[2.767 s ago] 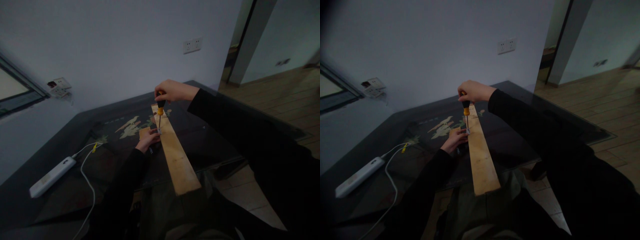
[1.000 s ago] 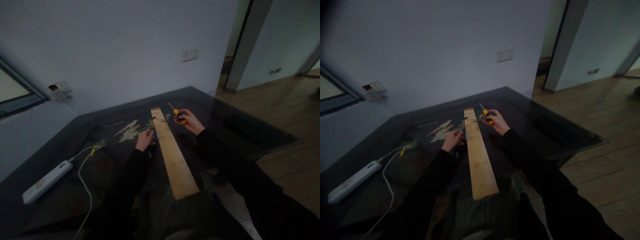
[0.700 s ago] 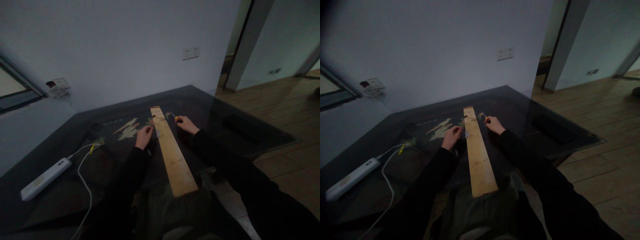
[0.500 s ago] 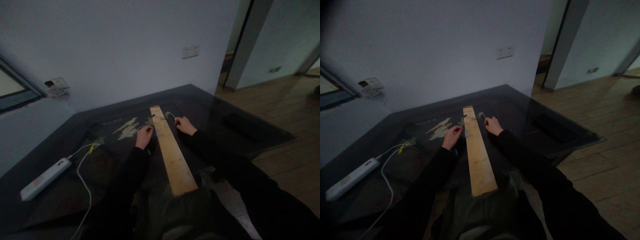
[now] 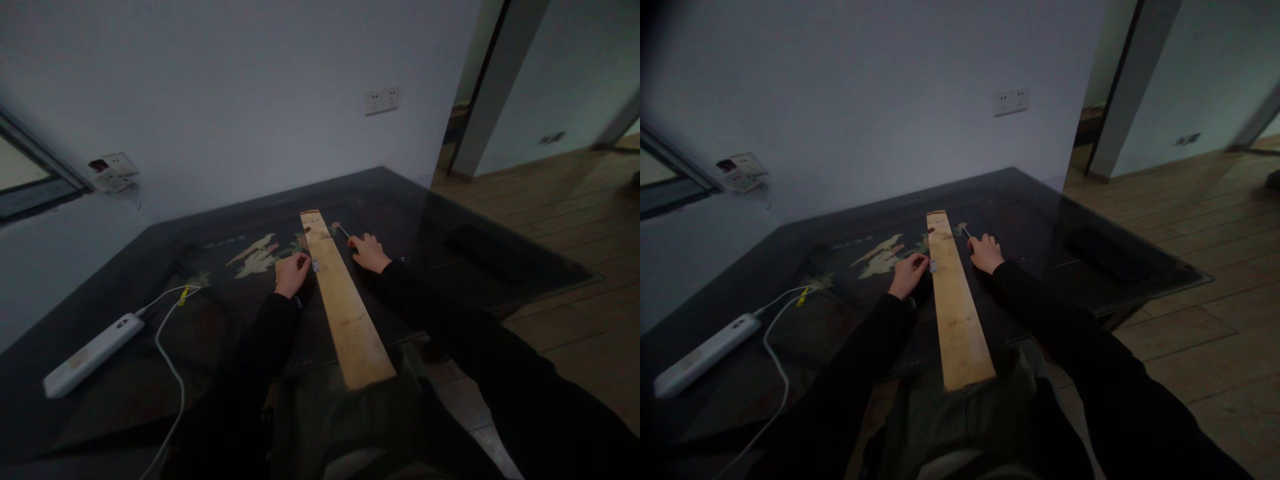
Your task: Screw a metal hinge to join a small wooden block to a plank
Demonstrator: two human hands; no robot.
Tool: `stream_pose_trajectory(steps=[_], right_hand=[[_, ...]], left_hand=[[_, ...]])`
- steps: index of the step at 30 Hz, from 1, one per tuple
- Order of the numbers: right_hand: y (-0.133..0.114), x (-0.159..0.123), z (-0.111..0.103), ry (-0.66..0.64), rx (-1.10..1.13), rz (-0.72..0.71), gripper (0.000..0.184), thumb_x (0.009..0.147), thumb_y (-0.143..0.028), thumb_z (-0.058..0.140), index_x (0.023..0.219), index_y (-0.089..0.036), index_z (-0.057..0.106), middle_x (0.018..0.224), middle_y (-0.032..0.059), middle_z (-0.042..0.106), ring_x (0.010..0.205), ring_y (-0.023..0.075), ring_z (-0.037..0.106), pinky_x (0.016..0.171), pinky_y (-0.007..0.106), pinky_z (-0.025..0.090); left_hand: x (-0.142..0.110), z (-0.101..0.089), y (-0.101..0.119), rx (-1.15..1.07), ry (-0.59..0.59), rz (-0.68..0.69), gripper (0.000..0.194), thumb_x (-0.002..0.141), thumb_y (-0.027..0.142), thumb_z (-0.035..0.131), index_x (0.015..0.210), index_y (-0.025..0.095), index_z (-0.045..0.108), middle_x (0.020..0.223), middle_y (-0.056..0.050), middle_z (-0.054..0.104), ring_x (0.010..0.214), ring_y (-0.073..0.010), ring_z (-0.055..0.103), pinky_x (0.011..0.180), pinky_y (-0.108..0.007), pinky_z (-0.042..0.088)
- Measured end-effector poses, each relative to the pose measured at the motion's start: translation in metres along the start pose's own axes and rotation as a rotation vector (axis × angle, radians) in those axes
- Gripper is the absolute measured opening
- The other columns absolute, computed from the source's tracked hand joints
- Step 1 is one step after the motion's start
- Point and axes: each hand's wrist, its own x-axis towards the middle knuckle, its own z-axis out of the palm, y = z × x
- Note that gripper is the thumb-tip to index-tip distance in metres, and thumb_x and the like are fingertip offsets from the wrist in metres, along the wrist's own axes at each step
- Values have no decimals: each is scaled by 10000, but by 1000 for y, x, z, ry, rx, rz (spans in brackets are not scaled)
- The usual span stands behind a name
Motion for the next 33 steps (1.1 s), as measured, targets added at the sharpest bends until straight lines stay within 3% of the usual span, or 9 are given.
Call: stream_pose_trajectory(steps=[6,10,15,19,23,27,30,33], right_hand=[[0,-2,-5,14,-78,-31,367,863,-342,517,1215,-239,537,1177,161,519,1115,332,473,856,430,396],[1,-1,-10,60,-73,-29,346,877,-399,517,1169,-222,576,1181,160,542,1121,342,473,855,443,407],[-4,1,-19,222,-7,-46,321,882,-368,520,1158,-216,583,1158,147,574,1076,321,488,828,422,417],[-21,5,-17,299,126,-180,287,869,-293,534,1133,-202,600,1109,121,605,1032,280,504,845,388,407],[-45,7,-9,211,267,-386,220,839,-190,564,1040,-150,645,1013,99,650,960,209,547,873,331,392],[-65,11,-4,93,345,-465,200,809,-192,619,990,-124,672,900,72,668,834,162,572,776,265,398],[-74,13,-2,-46,311,-497,327,747,-297,718,1014,-112,678,880,75,659,824,169,578,725,253,400],[-77,11,1,-104,229,-514,484,684,-350,775,1094,-117,662,985,109,651,957,217,579,807,281,410]], left_hand=[[-3,-5,10,139,-39,-56,213,906,308,482,886,194,661,891,-38,713,875,-203,640,783,-311,409],[-5,-7,17,148,-62,-88,228,921,319,464,905,195,655,918,-44,707,910,-215,628,793,-324,394],[-6,-6,18,119,-43,-122,227,926,311,456,898,187,644,880,-46,704,903,-214,634,823,-332,398],[-5,-2,14,35,5,-132,172,899,294,494,855,195,628,831,-29,703,869,-202,647,831,-330,414],[-2,2,5,-163,44,-114,118,859,257,525,806,188,605,807,-25,692,817,-173,651,763,-277,449],[1,6,-2,-313,80,-111,98,841,233,515,859,181,596,797,-25,672,750,-150,635,663,-238,453],[2,7,-3,-338,100,-109,108,834,216,503,903,183,580,737,-3,642,684,-136,612,618,-226,440],[2,7,-3,-341,93,-118,131,842,205,472,932,183,564,725,4,629,671,-133,605,616,-229,442]])
